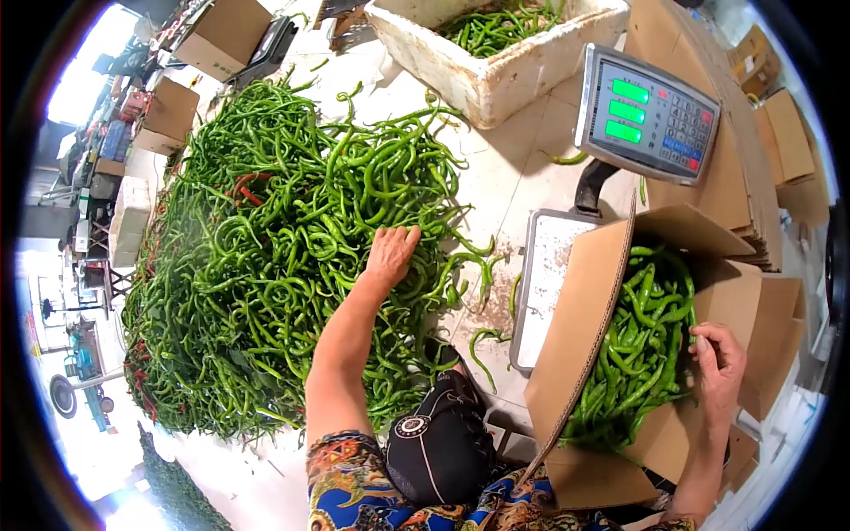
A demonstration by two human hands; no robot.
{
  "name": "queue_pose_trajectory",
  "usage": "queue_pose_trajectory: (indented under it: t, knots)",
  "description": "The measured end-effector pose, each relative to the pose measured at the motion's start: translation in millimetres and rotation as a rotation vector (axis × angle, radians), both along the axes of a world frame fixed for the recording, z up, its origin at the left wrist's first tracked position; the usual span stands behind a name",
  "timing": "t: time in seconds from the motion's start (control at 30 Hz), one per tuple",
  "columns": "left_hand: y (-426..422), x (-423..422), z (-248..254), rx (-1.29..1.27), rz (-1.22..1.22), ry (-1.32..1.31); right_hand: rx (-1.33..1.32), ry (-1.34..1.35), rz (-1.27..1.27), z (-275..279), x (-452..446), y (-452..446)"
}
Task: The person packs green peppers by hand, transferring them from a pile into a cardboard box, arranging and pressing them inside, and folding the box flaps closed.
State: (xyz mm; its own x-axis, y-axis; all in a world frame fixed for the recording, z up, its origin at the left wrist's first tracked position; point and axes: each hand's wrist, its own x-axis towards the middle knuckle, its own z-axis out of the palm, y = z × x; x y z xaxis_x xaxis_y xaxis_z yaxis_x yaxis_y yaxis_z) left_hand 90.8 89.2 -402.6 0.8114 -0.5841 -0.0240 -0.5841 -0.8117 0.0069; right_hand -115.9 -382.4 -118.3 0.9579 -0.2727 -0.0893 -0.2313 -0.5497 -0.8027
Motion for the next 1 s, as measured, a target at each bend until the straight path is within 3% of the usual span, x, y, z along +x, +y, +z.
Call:
queue_pose_trajectory:
  t: [0.1, 0.13, 0.23, 0.37, 0.5, 0.57, 0.63, 0.67, 0.7, 0.77, 0.83, 1.0]
  knots:
    - [1, 1, -11, -0.032, 0.011, 0.07, -0.024, -0.011, -0.009, 3, -1, -3]
    - [-2, 1, 3, -0.037, 0.046, 0.139, -0.027, -0.016, -0.016, 3, -1, -4]
    - [0, -9, 59, -0.388, 0.127, -0.011, -0.021, -0.003, -0.012, 1, 1, -2]
    - [5, -23, 127, -0.758, 0.456, 0.018, -0.024, -0.02, 0.022, 6, 6, 9]
    - [10, -30, 186, -0.974, 0.408, -0.114, -0.025, -0.003, 0.038, 7, 7, 12]
    - [9, -32, 233, -0.909, 0.415, -0.223, 0.0, 0.015, 0.031, 7, 7, 14]
    - [13, -32, 267, -1.09, 0.527, -0.225, 0.0, -0.003, 0.06, 7, 7, 14]
    - [4, -37, 288, -1.373, 0.59, -0.125, 0.0, -0.015, 0.073, 6, 7, 13]
    - [4, -37, 300, -1.384, 0.561, -0.171, 0.002, -0.025, 0.088, 5, 8, 13]
    - [31, -25, 296, -1.09, 0.683, 0.06, 0.018, -0.024, 0.1, 7, 8, 16]
    - [31, -20, 283, -1.428, 0.72, 0.307, 0.001, -0.012, 0.143, 14, 9, 21]
    - [40, -26, 279, -1.696, 0.604, 0.533, 0.06, -0.017, 0.205, 24, 1, 27]
